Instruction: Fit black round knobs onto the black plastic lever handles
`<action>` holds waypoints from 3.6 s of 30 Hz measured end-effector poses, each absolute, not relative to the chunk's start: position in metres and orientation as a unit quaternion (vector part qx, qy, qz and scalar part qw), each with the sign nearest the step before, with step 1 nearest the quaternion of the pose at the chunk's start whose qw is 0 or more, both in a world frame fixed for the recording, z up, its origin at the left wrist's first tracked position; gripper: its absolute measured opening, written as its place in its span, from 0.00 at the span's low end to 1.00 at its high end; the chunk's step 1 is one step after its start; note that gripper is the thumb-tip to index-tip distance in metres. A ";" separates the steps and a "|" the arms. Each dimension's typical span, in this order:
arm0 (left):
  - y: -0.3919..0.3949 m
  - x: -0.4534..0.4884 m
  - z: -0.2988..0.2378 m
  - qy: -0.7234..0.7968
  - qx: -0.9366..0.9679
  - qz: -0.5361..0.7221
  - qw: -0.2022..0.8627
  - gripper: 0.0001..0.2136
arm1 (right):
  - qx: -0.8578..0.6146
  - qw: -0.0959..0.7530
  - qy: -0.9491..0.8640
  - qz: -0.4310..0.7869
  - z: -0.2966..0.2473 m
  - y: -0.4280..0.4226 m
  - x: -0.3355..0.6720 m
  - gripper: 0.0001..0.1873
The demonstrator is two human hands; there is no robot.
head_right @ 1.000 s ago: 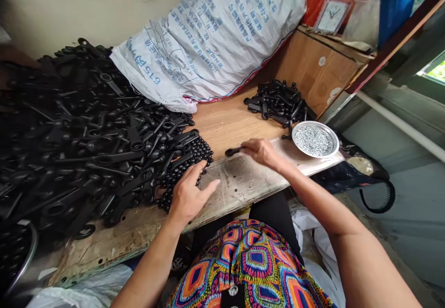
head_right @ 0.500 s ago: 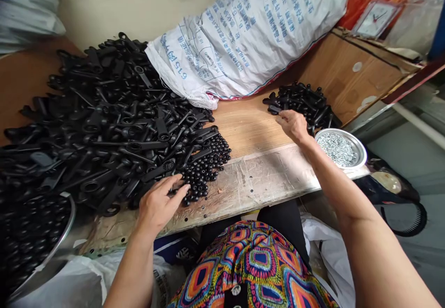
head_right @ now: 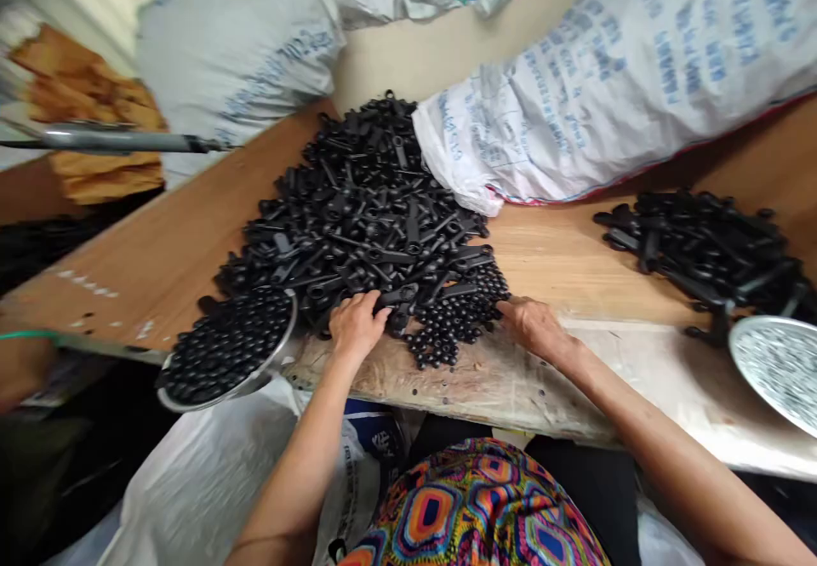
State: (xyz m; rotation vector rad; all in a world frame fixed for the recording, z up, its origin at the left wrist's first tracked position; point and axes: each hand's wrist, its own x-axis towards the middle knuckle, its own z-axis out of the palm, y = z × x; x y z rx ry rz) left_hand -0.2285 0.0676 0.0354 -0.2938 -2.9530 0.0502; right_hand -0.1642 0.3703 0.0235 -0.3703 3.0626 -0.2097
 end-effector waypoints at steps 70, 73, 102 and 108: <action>0.248 -0.136 0.046 -0.600 -0.248 -0.609 -0.457 0.12 | 0.073 -0.034 0.453 -0.888 0.018 0.406 -0.038 0.10; 0.242 -0.128 0.050 -0.617 -0.253 -0.609 -0.429 0.11 | 0.088 -0.048 0.399 -0.911 0.017 0.391 -0.048 0.13; 0.226 -0.133 0.043 -0.744 -0.344 -0.522 -0.235 0.13 | 0.147 -0.074 0.368 -0.915 0.013 0.357 -0.071 0.11; 0.230 -0.131 0.042 -0.737 -0.352 -0.517 -0.258 0.12 | 0.098 -0.050 0.362 -0.926 0.005 0.364 -0.060 0.10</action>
